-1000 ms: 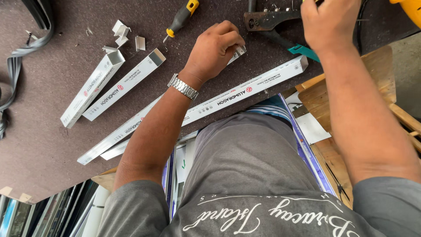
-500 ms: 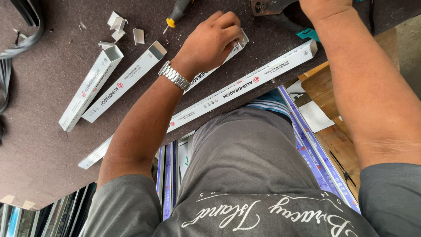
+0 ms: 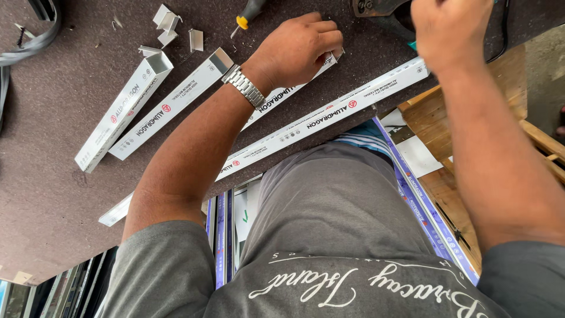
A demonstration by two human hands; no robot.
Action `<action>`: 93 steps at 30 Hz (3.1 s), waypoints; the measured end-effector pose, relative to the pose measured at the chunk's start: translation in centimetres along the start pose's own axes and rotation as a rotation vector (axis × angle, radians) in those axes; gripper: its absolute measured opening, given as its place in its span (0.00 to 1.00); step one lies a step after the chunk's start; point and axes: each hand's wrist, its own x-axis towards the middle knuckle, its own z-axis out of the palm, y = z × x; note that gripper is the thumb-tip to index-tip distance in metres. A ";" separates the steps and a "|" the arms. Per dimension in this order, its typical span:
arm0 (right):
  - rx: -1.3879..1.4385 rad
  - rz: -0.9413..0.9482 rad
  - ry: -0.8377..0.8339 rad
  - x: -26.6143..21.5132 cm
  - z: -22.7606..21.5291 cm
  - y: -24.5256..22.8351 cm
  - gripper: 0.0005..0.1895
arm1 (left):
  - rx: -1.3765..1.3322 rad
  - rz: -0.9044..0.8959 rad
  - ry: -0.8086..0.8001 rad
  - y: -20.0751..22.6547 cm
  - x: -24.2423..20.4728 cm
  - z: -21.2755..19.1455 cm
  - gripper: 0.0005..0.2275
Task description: The person assembles aluminum profiles by drilling holes and inserting screws. They use a yellow power drill to secure the metal pieces together and a rivet gun to fasten additional components. The person also uses pliers to adjust parts of the assembly.
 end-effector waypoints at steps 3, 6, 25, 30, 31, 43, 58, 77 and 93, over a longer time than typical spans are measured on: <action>0.093 0.095 -0.023 -2.2 1.6 -2.3 0.05 | -0.017 -0.006 0.002 0.0 0.0 0.0 0.03; 0.105 0.240 -0.077 -4.0 3.3 -4.4 0.03 | -0.008 -0.016 0.019 0.1 -0.1 0.3 0.03; -0.113 -0.071 -0.149 -8.2 9.4 -8.4 0.04 | -0.034 -0.016 0.033 -0.1 -0.1 0.8 0.04; -0.076 -0.068 -0.105 -8.6 10.0 -8.8 0.05 | -0.063 -0.011 0.019 -0.1 -0.2 1.1 0.03; -0.077 -0.052 -0.087 -8.3 9.8 -8.6 0.05 | -0.066 -0.011 0.026 -0.2 -0.2 1.1 0.04; -0.216 -0.191 -0.043 -6.3 8.2 -7.7 0.08 | -0.110 -0.039 0.071 -0.3 -0.4 2.1 0.07; -0.509 -0.395 -0.157 -4.5 8.2 -9.3 0.07 | -0.124 -0.033 0.118 -0.4 -0.6 2.3 0.09; -0.478 -0.494 -0.181 -4.4 8.2 -7.6 0.08 | -0.178 -0.062 0.072 -0.3 -0.7 1.7 0.07; -0.876 -0.385 -0.223 -1.6 -3.1 -0.7 0.31 | -0.216 -0.175 0.206 -2.3 0.9 0.8 0.05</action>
